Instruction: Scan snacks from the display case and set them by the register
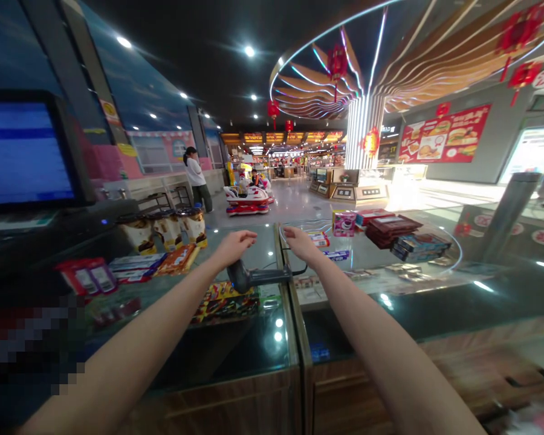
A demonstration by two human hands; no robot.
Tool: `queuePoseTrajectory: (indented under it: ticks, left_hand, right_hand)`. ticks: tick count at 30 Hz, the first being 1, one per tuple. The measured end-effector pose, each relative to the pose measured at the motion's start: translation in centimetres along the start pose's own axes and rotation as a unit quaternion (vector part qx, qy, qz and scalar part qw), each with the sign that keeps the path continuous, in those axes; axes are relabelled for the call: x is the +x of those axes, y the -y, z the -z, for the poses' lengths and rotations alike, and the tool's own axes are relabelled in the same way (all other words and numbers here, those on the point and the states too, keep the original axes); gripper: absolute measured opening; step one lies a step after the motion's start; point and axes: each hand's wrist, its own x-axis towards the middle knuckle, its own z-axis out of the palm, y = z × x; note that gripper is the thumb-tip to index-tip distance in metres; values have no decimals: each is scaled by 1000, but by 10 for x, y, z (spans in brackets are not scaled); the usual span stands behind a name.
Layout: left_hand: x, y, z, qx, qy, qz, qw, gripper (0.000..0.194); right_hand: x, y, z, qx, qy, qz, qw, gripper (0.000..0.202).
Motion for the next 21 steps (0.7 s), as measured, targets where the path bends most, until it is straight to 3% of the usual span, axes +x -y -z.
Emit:
queuePoseTrajectory:
  ticks: [4, 10, 21]
  left_hand:
    - [14, -22, -12, 86, 51, -13, 995, 33]
    - [33, -50, -34, 144, 106, -20, 984, 34]
    - [51, -85, -86, 149, 178, 6, 973, 34]
  right_hand:
    - [1, -20, 30, 30, -22, -45, 998, 52]
    - [0, -40, 64, 28, -47, -51, 997, 49]
    - [9, -75, 92, -45, -81, -28, 995, 50]
